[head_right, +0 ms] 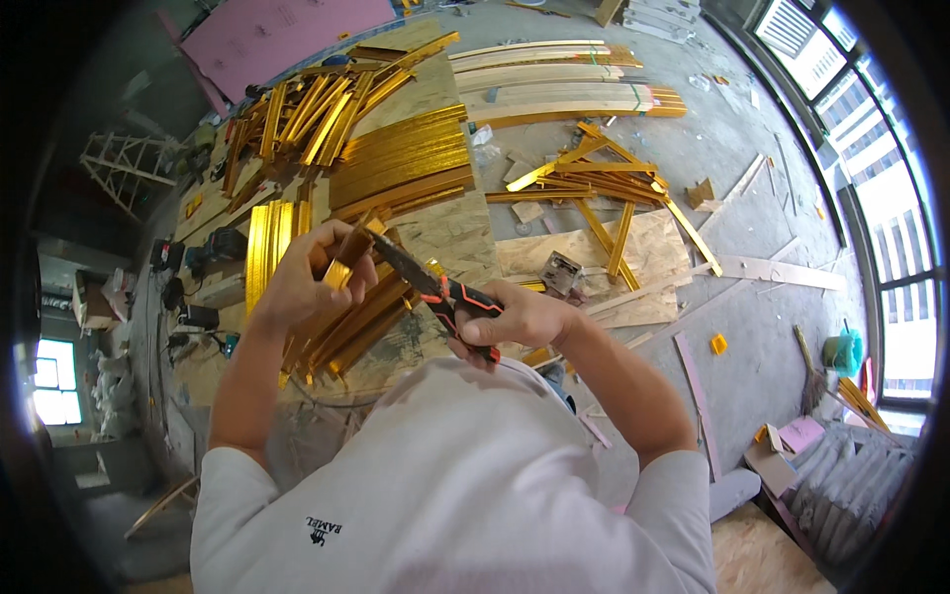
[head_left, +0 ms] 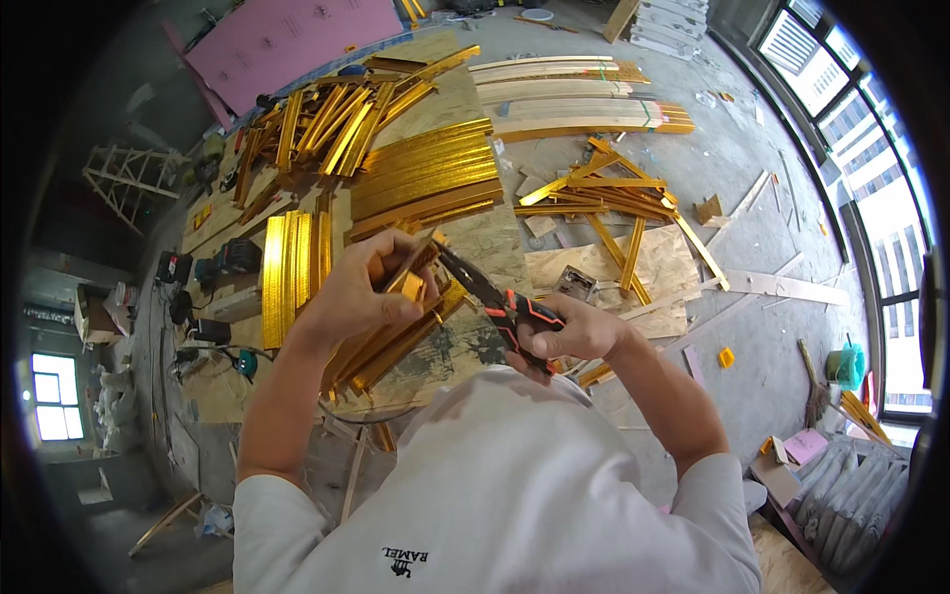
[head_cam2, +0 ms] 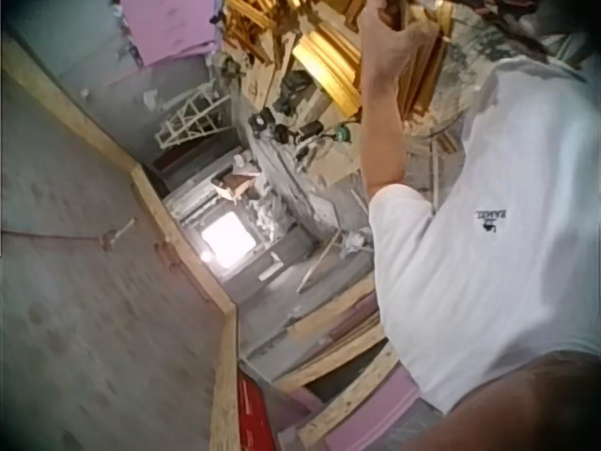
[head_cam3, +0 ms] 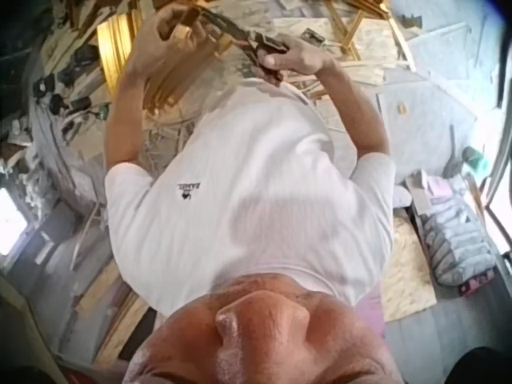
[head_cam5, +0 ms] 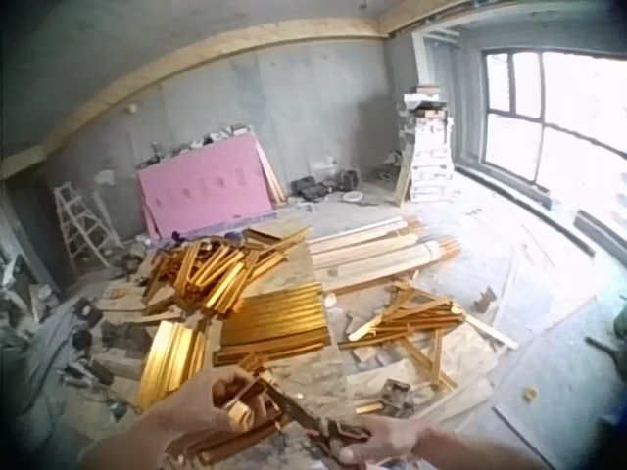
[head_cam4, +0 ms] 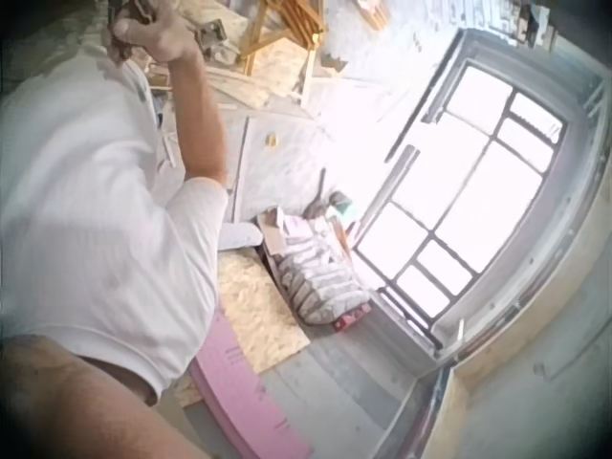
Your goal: The person uses a handheld power tool to cut gold-colored metal profiles on a workbench, then uses pliers to trim or deburr the cut edges. The person handles the profiles one at a time, placing finished pieces aside.
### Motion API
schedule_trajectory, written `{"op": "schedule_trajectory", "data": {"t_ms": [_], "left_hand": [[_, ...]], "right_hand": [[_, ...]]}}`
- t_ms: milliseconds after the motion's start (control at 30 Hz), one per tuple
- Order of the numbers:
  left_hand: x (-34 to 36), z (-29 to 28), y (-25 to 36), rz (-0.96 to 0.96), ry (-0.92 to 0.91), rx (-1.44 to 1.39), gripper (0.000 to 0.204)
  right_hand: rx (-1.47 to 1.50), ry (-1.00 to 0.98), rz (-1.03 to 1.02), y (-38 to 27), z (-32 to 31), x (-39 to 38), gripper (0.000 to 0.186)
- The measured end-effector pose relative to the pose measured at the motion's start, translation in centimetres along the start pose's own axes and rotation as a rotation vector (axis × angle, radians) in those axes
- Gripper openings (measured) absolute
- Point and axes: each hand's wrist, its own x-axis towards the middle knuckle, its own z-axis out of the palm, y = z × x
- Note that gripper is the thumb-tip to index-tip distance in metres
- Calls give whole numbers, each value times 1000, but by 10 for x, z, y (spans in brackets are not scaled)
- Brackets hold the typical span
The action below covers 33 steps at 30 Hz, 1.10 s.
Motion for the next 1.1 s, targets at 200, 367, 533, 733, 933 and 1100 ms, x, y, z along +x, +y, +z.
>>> {"op": "schedule_trajectory", "data": {"t_ms": [200,367,533,733,933,1100], "left_hand": [[-9,-46,-21,-92,206,378,65],[-11,-106,-127,-321,433,940,74],[-2,-115,-166,-464,432,1018,79],[49,-152,-175,-504,518,582,71],[144,-212,-214,-455,46,1027,58],[176,-210,-237,-433,-62,1208,62]], "right_hand": [[-430,330,52,16,-20,12,39],[-172,740,231,90,-38,-8,32],[110,941,249,145,-39,-60,33],[196,1168,261,160,-13,-83,33],[261,1271,254,156,12,-66,34],[303,1380,242,164,36,-58,36]]}}
